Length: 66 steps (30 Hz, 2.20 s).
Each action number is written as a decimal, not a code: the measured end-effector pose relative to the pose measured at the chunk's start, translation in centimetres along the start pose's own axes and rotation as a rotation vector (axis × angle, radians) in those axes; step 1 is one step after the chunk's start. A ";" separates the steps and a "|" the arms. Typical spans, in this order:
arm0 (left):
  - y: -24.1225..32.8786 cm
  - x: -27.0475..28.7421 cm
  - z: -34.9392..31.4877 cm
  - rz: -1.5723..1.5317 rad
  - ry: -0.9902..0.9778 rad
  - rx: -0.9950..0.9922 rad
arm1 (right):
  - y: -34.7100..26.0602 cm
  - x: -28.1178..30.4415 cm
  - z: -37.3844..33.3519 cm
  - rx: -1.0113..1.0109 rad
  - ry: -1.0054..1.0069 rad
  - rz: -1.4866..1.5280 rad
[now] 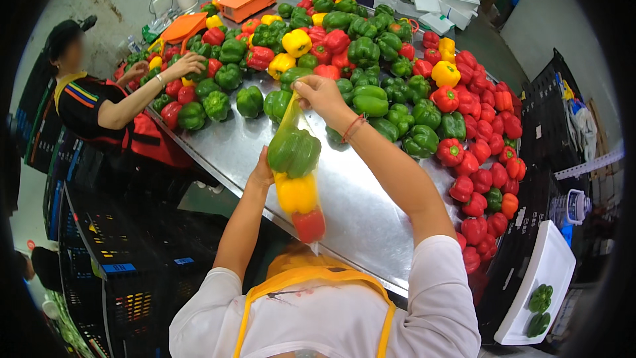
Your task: The person takes peppers from a large pile on a table, sorts them into groups of different colors, puts them into yellow mesh bags, and ties the bags shut before placing them into a black plastic crate.
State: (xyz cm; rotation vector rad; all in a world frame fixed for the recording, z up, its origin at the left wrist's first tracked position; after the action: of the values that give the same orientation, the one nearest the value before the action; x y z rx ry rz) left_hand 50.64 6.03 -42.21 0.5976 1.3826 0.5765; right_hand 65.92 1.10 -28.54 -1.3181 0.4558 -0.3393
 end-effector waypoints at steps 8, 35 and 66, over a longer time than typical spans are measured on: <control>-3.6 4.1 -0.9 -0.164 0.196 -0.021 | 13.0 -2.7 3.7 -0.232 0.007 0.147; -0.8 11.7 -3.4 0.064 0.766 0.066 | 17.5 -2.9 -1.1 -0.097 -0.029 -0.253; 0.1 10.0 -4.5 0.261 0.423 0.295 | 15.0 -4.5 -10.8 -0.372 -0.216 -0.859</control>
State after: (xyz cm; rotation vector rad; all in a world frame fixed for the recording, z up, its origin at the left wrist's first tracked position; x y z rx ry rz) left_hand 47.17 13.23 -49.74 0.9408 1.8210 0.7430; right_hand 56.35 -2.51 -44.52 -1.8547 -0.2755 -0.8370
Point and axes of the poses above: each hand's wrist, its own z-axis towards the middle knuckle, its own x-axis out of the back of the hand, y = z × x, the point moved 4 cm from there along z, towards the middle knuckle, and after that the axes turned 8 degrees about x, right-handed, at the moved point
